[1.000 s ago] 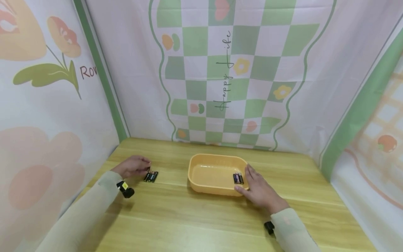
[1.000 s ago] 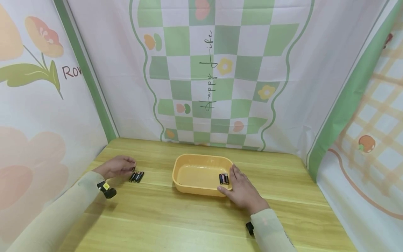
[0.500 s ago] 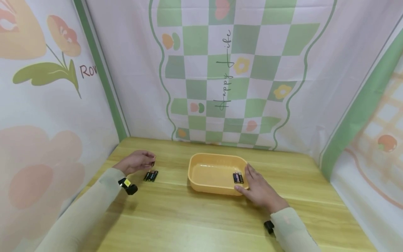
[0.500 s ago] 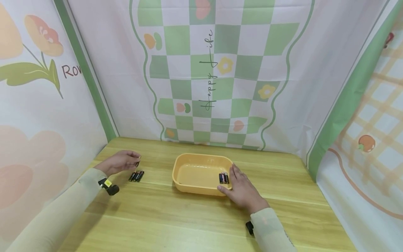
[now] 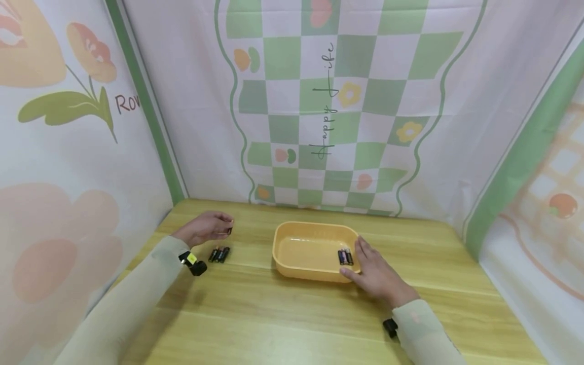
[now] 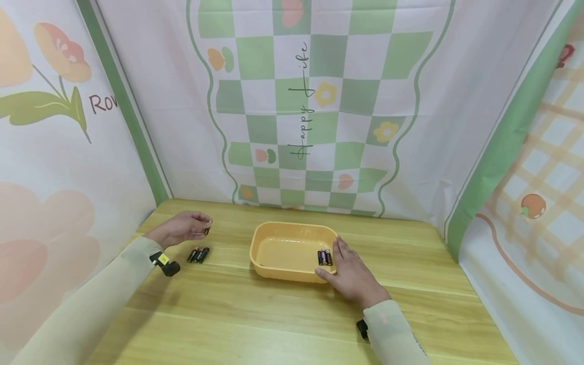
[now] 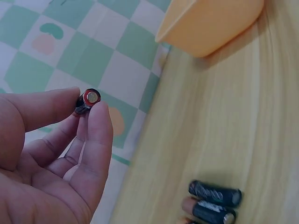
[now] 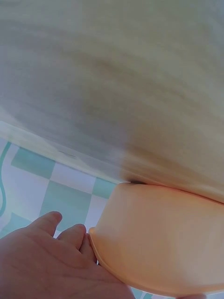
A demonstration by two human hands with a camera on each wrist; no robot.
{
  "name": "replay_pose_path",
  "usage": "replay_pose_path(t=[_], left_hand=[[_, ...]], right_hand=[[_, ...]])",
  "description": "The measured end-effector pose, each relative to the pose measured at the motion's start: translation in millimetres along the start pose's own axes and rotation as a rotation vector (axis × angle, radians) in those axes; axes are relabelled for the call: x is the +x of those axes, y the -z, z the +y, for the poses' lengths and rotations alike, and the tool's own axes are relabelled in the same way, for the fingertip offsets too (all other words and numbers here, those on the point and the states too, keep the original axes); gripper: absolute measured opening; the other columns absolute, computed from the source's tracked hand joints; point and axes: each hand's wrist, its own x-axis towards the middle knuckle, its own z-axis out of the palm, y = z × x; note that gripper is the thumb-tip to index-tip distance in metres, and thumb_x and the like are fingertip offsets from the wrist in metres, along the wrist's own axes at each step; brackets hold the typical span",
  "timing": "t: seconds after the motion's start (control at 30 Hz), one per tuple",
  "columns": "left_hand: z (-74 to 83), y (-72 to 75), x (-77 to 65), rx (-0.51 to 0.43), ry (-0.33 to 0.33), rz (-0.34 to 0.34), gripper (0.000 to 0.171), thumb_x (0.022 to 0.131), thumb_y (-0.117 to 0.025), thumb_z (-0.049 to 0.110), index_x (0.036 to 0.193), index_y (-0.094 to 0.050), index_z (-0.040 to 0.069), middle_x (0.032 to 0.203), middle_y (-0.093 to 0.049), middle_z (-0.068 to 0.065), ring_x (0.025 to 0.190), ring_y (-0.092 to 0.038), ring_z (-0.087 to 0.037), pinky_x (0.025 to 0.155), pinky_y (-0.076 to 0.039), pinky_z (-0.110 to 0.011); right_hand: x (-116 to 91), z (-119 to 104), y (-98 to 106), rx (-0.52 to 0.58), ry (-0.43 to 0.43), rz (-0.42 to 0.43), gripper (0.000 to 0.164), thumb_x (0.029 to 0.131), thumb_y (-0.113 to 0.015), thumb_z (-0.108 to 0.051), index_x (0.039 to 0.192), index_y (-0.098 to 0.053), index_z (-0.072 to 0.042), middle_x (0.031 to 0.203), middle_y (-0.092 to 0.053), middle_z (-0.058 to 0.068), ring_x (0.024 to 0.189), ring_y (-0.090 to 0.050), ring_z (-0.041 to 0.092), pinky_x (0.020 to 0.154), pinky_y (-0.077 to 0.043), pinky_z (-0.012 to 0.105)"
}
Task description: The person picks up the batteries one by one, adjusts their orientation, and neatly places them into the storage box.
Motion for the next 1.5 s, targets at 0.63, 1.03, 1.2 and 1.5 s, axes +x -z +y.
replay_pose_path(t=[0.63,1.03,1.2,1.5], left_hand=[[24.3,-34.0,18.4,-0.050,-0.031,-0.034,0.027,0.096,-0.057,-0.001,0.121,-0.051,-0.008,0.102,-0.059,-0.010,0.090,-0.061,-0.021,0.100,-0.048,-0.045],[30.5,-51.8,29.4,-0.089,-0.021,-0.046,0.031,0.094,-0.059,-0.002,0.123,-0.051,-0.008,0.103,-0.060,-0.012,0.091,-0.062,-0.022,0.098,-0.050,-0.042],[32.1,-57.8,30.8,-0.090,-0.028,-0.044,0.030,0.094,-0.058,-0.002,0.123,-0.050,-0.007,0.101,-0.061,-0.012,0.089,-0.062,-0.022,0.095,-0.052,-0.041],[32.5,-70.0,32.7,-0.130,-0.053,-0.066,0.027,0.093,-0.060,-0.004,0.119,-0.052,-0.008,0.098,-0.063,-0.012,0.086,-0.064,-0.020,0.095,-0.051,-0.043]], right_hand=[[-0.1,1.3,1.7,-0.003,0.009,0.002,0.099,0.094,-0.035,-0.069,0.150,-0.010,0.009,0.160,0.000,0.021,0.145,-0.007,0.038,0.117,-0.013,0.054],[-0.1,-0.3,2.0,-0.001,0.011,0.005,0.099,0.095,-0.035,-0.068,0.150,-0.011,0.010,0.159,-0.002,0.023,0.145,-0.008,0.038,0.117,-0.013,0.054],[-0.5,-0.5,2.2,-0.005,0.013,0.009,0.099,0.095,-0.035,-0.068,0.149,-0.011,0.010,0.159,-0.002,0.023,0.144,-0.008,0.039,0.117,-0.014,0.054],[-0.5,-0.3,1.0,0.002,0.002,0.005,0.100,0.094,-0.035,-0.069,0.150,-0.010,0.009,0.159,0.000,0.021,0.145,-0.007,0.038,0.117,-0.013,0.054]])
